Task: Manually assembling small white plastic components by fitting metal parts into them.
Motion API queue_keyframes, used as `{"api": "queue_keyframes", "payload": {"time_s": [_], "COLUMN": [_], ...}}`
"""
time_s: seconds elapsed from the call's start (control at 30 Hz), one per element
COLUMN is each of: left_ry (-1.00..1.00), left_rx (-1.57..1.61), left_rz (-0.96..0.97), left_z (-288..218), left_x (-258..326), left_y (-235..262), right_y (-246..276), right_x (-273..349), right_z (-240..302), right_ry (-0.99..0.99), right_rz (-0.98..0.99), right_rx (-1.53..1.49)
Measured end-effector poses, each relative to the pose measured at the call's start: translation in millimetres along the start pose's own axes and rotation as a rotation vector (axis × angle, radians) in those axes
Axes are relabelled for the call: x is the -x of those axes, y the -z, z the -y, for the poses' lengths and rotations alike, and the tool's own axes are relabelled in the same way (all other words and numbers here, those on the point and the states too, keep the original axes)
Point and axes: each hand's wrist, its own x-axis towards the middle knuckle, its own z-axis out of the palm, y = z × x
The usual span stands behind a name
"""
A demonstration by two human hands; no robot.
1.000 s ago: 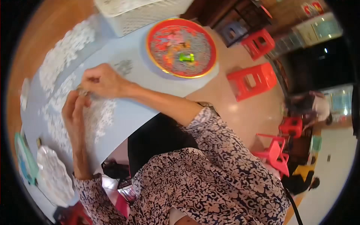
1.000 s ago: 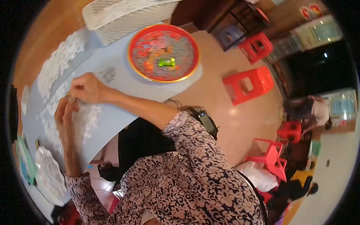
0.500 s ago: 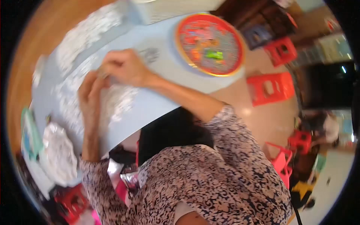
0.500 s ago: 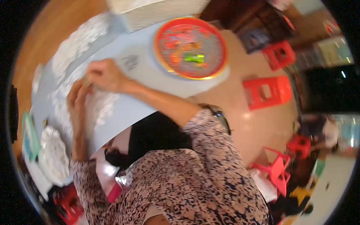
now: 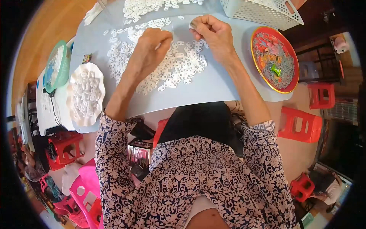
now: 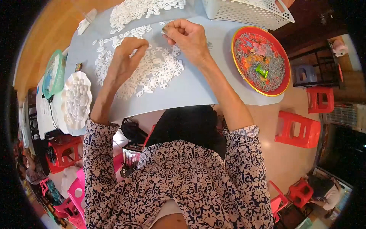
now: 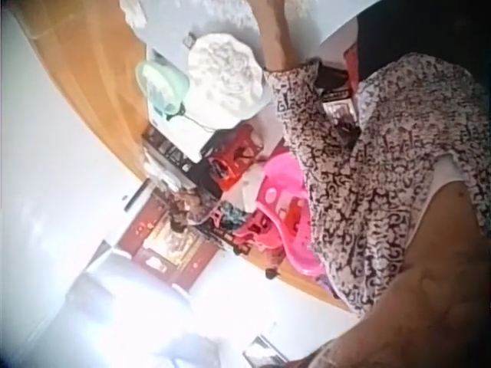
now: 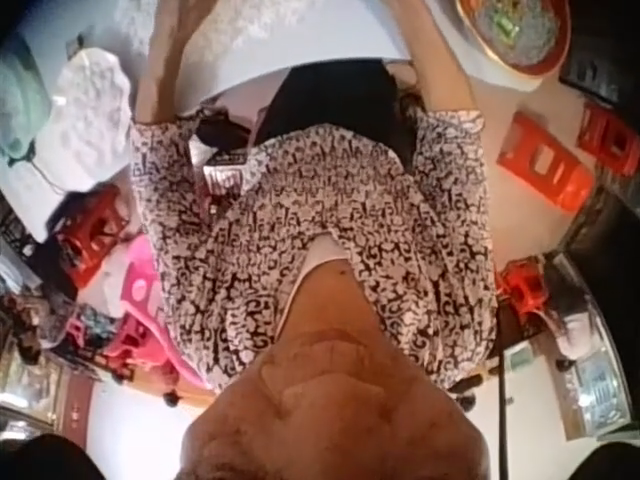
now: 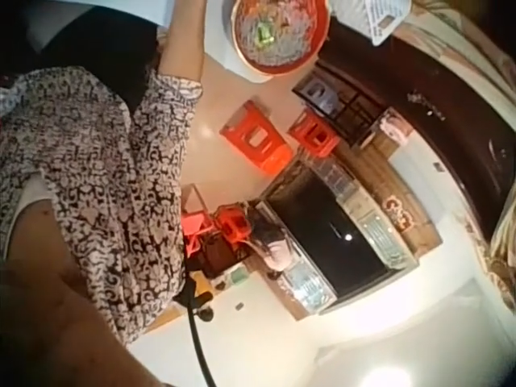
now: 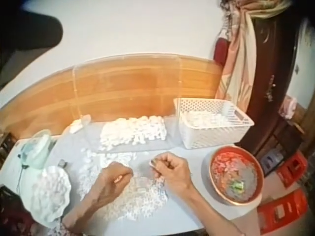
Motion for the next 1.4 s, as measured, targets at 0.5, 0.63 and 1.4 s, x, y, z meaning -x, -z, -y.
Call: {"api": "queue_keyframes", "payload": {"time_s": [0.5,0.63,1.4], "left_ry": [-0.259,-0.199,0.324], "left_rx": [-0.456,-0.397,0.481], "left_rz": [0.204,0.184,0.146], "left_z": [18,21,-7], "left_x": [-12,-8,-9], "left_y": [-1,-6,-11], "right_y": [-2,-4,-11], "right_x": [1,1,7], "right_z": [-3,-4,6], "right_ry": [0.046,0.041,0.088], "right_rz": [0.037,0.074,0.216], "right_rx": [0.128,0.124,-0.023]}}
